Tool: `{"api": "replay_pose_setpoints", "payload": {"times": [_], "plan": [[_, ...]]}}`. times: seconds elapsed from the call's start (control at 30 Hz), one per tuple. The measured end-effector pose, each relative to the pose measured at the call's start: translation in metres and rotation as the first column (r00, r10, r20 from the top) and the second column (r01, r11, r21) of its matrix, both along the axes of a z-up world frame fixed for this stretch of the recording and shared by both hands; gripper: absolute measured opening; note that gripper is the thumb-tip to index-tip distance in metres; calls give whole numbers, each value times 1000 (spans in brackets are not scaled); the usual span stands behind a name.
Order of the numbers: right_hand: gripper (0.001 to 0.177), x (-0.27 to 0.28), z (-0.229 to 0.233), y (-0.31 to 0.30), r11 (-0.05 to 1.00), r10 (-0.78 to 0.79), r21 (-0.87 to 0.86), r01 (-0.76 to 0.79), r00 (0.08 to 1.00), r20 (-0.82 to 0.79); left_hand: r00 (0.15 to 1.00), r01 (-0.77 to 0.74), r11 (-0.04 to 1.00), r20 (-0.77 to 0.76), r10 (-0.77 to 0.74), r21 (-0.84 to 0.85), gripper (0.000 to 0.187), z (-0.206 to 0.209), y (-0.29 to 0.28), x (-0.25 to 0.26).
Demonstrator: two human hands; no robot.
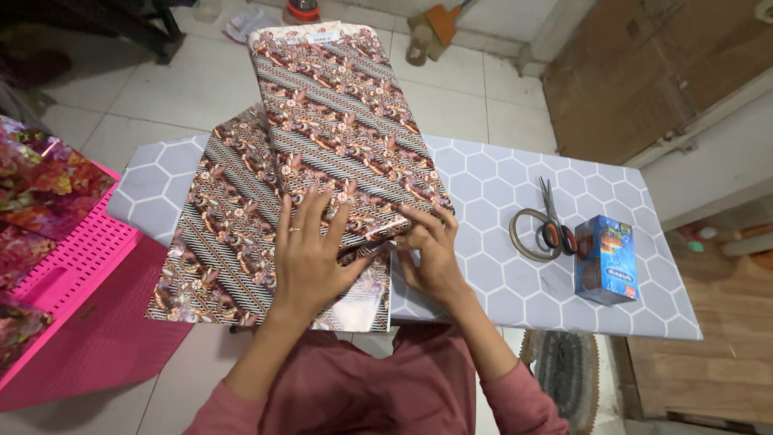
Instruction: The person wraps a rectangular box with patterned wrapping paper. They cut a piece of tape with scissors, fold the paper around the box, and secure the edges with tape.
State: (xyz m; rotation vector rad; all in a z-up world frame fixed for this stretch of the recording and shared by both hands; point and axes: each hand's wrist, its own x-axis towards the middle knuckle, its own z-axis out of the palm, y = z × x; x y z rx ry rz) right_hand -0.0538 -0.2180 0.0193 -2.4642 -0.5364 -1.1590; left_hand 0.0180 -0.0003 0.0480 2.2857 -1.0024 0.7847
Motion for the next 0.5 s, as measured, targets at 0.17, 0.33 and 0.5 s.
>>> {"api": "replay_pose_setpoints", "payload": {"times": [0.17,0.33,0.5], "plan": [[40,10,-13,-1,996,24,81,-27,999,36,1000,17,999,-5,-17,-29,83,7,-4,8],[41,11,-19,-1,989,3,149,-1,1000,-13,1000,-14,1000,22,15,-15,84,6,-5,12],[49,13,-21,2,940,-66,335,69,998,-19,999,-41,999,31,41,-7,85,5,-8,13]]}}
